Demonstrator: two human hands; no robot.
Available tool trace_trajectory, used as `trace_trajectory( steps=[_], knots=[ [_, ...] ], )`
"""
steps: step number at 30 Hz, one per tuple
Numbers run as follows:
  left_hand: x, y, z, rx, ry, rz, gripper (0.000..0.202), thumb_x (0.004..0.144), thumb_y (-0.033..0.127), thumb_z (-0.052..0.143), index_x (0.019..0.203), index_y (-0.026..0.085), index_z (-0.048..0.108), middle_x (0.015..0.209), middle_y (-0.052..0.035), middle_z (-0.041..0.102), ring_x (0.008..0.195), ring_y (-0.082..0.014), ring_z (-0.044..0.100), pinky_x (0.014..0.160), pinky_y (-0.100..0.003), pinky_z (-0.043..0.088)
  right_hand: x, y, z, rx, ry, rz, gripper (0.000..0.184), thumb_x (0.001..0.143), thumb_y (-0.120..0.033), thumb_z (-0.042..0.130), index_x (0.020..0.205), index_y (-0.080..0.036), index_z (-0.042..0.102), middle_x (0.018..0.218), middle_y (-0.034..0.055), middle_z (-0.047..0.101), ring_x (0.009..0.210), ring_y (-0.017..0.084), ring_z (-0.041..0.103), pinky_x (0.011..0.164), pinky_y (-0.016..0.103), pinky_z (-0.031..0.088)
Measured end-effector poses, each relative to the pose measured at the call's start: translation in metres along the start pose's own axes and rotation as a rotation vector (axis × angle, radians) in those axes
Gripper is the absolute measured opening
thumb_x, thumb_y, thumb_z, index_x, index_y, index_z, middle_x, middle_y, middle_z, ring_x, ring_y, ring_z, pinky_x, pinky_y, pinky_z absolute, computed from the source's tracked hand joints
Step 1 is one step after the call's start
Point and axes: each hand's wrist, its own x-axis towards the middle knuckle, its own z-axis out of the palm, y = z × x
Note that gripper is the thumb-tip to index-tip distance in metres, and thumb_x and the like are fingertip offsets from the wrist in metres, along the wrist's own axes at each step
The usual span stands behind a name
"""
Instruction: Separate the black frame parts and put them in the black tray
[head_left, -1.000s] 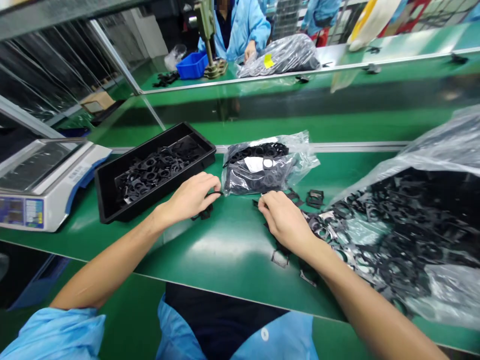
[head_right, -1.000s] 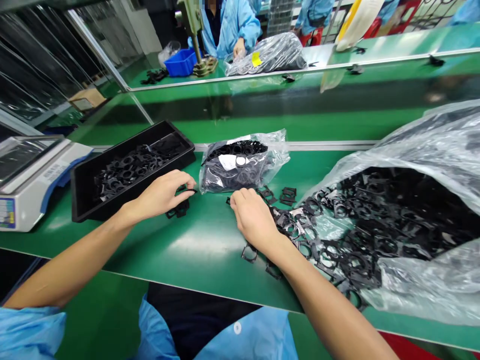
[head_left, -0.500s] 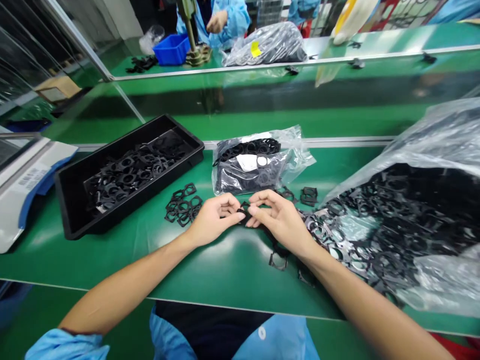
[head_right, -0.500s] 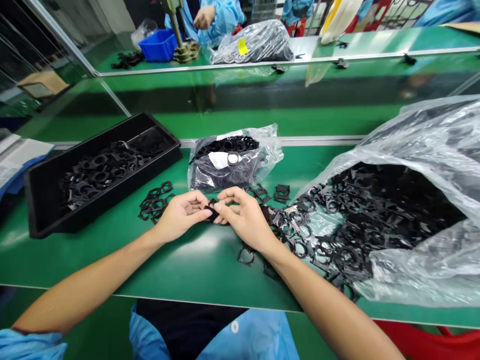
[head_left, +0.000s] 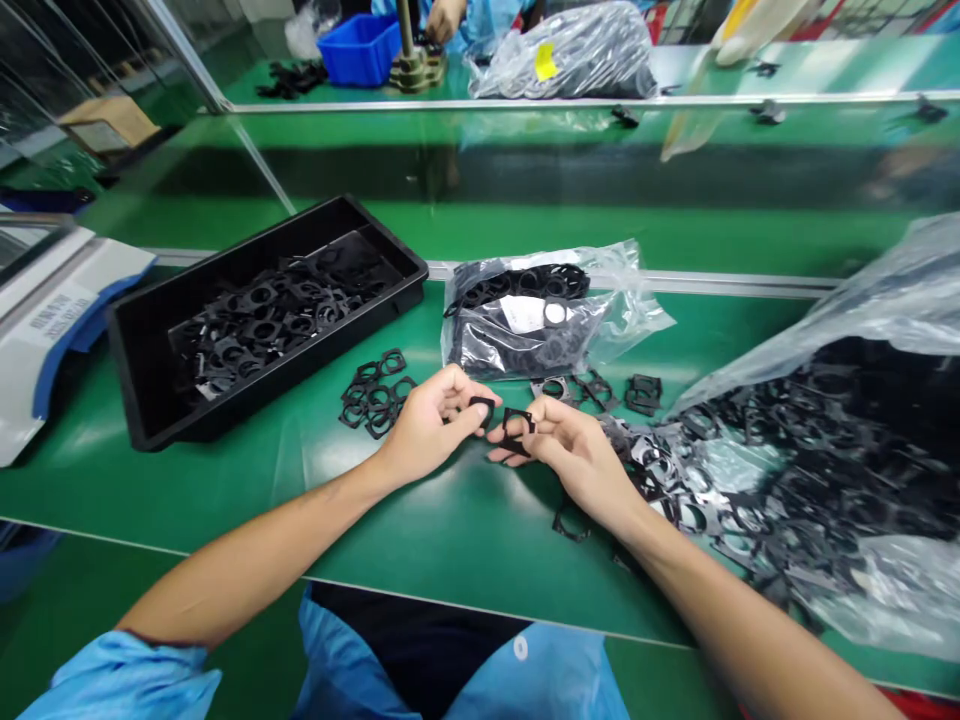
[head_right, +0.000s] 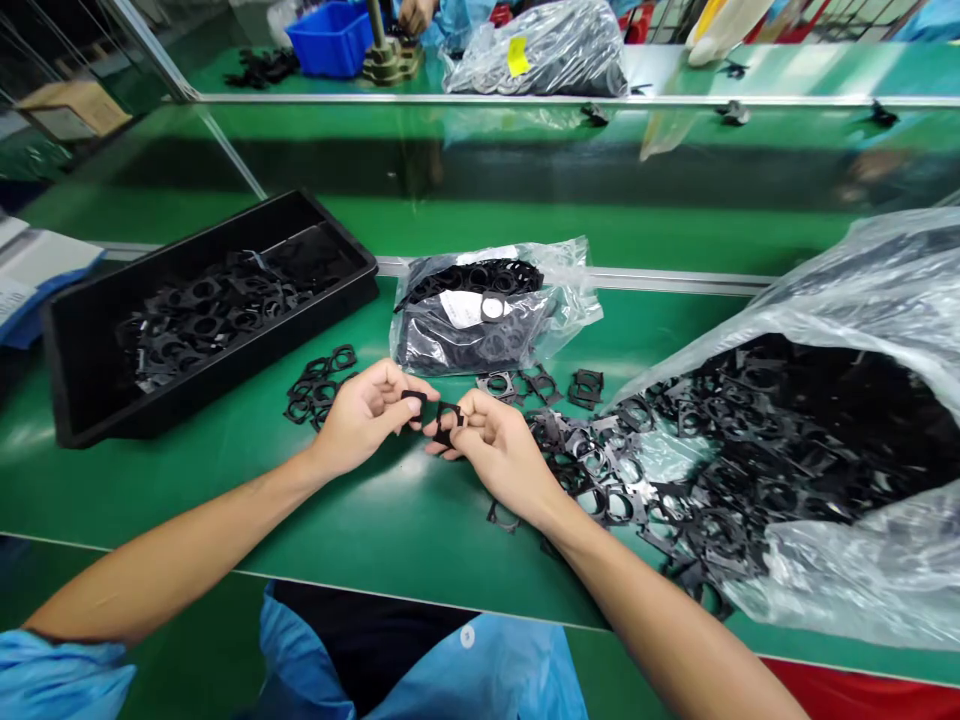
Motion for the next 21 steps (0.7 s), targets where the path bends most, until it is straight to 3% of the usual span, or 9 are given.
trace_trajectory(
  steps=[6, 10, 13, 18, 21],
  knots=[
    [0.001, -0.0036, 0.0013, -0.01, -0.007, -0.045, 0.019, 0.08, 0.023, 0.071, 0.078, 0.017, 0.053, 0.082, -0.004, 0.075, 0.056, -0.0076, 0.064, 0.052, -0.018, 0.049, 0.0017, 0.0008, 0.0017, -0.05, -0.049, -0.004, 0.027, 0.089, -0.045, 0.067, 0.083, -0.019, 0.06, 0.075, 0.0013, 0.07, 0.06, 0.014, 0.067, 0.062, 0.027, 0.054],
    [0.0042, -0.0055, -0.0009, -0.048, 0.022, -0.012, 0.016, 0.077, 0.022, 0.073, 0.078, 0.016, 0.059, 0.086, -0.0046, 0.075, 0.07, -0.0112, 0.069, 0.065, -0.022, 0.057, 0.0033, 0.0035, 0.0001, 0.0, -0.065, 0.016, 0.032, 0.088, -0.049, 0.07, 0.086, -0.017, 0.068, 0.077, 0.0019, 0.068, 0.058, 0.012, 0.064, 0.059, 0.025, 0.052],
    [0.0035, -0.0036, -0.0014, -0.064, -0.027, 0.045, 0.01, 0.079, 0.021, 0.072, 0.085, 0.016, 0.068, 0.091, -0.0065, 0.077, 0.084, -0.0152, 0.073, 0.077, -0.026, 0.059, 0.0028, 0.0049, -0.0012, 0.034, -0.063, 0.015, 0.034, 0.086, -0.05, 0.072, 0.09, -0.016, 0.071, 0.077, 0.0029, 0.07, 0.059, 0.012, 0.065, 0.059, 0.025, 0.053],
    [-0.0016, -0.0025, -0.0004, -0.014, -0.114, 0.058, 0.02, 0.085, 0.023, 0.067, 0.101, 0.017, 0.077, 0.099, -0.008, 0.079, 0.085, -0.0174, 0.073, 0.076, -0.027, 0.06, 0.0029, 0.0062, -0.0031, -0.001, -0.001, -0.011, 0.037, 0.086, -0.053, 0.071, 0.08, -0.016, 0.072, 0.067, 0.0009, 0.067, 0.051, 0.011, 0.063, 0.053, 0.023, 0.049],
    [-0.0033, -0.0053, 0.0003, 0.008, -0.13, 0.033, 0.03, 0.09, 0.027, 0.062, 0.116, 0.018, 0.076, 0.094, -0.0058, 0.078, 0.076, -0.0142, 0.07, 0.074, -0.027, 0.058, 0.0038, 0.0064, -0.0036, -0.021, 0.04, -0.033, 0.039, 0.086, -0.055, 0.071, 0.078, -0.017, 0.071, 0.062, -0.0015, 0.064, 0.046, 0.009, 0.059, 0.05, 0.022, 0.047]
  ],
)
